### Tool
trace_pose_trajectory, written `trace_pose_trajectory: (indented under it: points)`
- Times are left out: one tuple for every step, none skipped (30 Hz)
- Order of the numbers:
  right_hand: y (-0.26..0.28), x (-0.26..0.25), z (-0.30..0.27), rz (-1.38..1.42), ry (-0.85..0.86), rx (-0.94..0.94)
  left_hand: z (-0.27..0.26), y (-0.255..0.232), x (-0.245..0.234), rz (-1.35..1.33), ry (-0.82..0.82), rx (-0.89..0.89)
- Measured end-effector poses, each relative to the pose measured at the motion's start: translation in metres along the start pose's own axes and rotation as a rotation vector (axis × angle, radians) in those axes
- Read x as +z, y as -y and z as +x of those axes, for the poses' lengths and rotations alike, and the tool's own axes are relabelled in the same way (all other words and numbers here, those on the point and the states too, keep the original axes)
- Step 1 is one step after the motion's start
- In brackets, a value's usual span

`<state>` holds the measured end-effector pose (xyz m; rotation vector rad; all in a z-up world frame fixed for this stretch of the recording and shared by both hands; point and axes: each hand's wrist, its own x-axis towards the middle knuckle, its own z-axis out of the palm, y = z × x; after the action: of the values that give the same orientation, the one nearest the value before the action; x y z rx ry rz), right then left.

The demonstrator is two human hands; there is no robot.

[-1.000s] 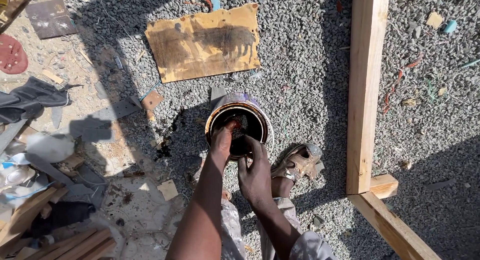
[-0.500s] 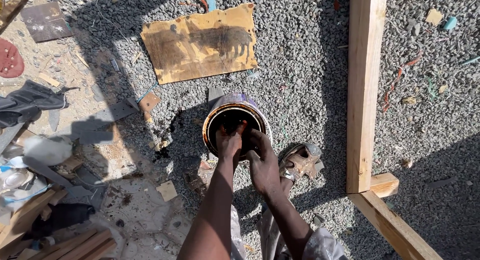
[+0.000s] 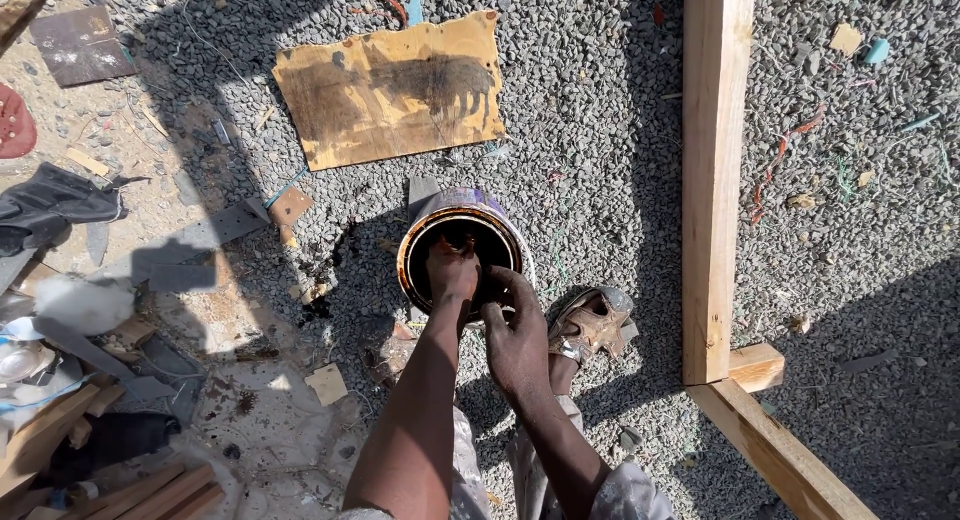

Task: The person stains a wooden frame by dipping a piece of foam into a container of stain and rubbing it over the wooden surfaces.

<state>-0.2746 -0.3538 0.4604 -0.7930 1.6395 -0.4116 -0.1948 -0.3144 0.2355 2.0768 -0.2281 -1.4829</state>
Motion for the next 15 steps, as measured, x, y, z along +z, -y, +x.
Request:
trace_pose_trajectory:
  points:
    - [0.001,0.000,-0.001,-0.007,-0.003,-0.011,0.016,0.022,0.006,0.028,-0.072,-0.084]
    - [0.002,0.001,-0.002,-0.012,-0.010,-0.023,0.034,0.043,0.013,0.057,-0.142,-0.165]
    - [0.003,0.000,-0.002,-0.009,-0.015,-0.025,0.028,0.035,0.005,0.059,-0.138,-0.159]
    - [0.006,-0.001,-0.005,-0.021,-0.018,-0.024,0.019,0.028,-0.003,0.262,-0.143,0.024]
    - [0.009,-0.002,-0.009,-0.034,-0.021,-0.023,0.009,0.019,-0.011,0.463,-0.143,0.209]
    - [0.011,-0.003,-0.013,-0.029,-0.027,-0.027,-0.003,0.010,-0.017,0.465,-0.140,0.217]
    - [0.016,-0.005,-0.019,-0.038,-0.048,-0.006,-0.017,0.000,-0.023,0.450,-0.085,0.207]
    - [0.023,-0.007,-0.026,-0.045,-0.069,0.015,-0.033,-0.013,-0.031,0.437,-0.029,0.197]
    - [0.031,-0.009,-0.033,-0.039,-0.075,0.012,-0.052,-0.029,-0.039,0.440,-0.025,0.205]
    - [0.042,-0.012,-0.041,0.000,-0.104,0.012,-0.073,-0.048,-0.047,0.420,0.058,0.186]
    - [0.055,-0.015,-0.052,0.038,-0.132,0.012,-0.097,-0.068,-0.057,0.401,0.142,0.166]
    - [0.072,-0.020,-0.066,0.055,-0.139,-0.011,-0.123,-0.111,-0.067,0.405,0.139,0.196]
    - [0.091,-0.026,-0.083,0.028,-0.146,-0.002,-0.152,-0.155,-0.077,-0.023,0.154,0.125]
    - [0.114,-0.032,-0.096,0.004,-0.149,0.001,-0.181,-0.205,-0.087,-0.451,0.174,0.059]
    - [0.145,-0.038,-0.109,0.023,-0.152,-0.030,-0.194,-0.222,-0.110,-0.448,0.180,0.095]
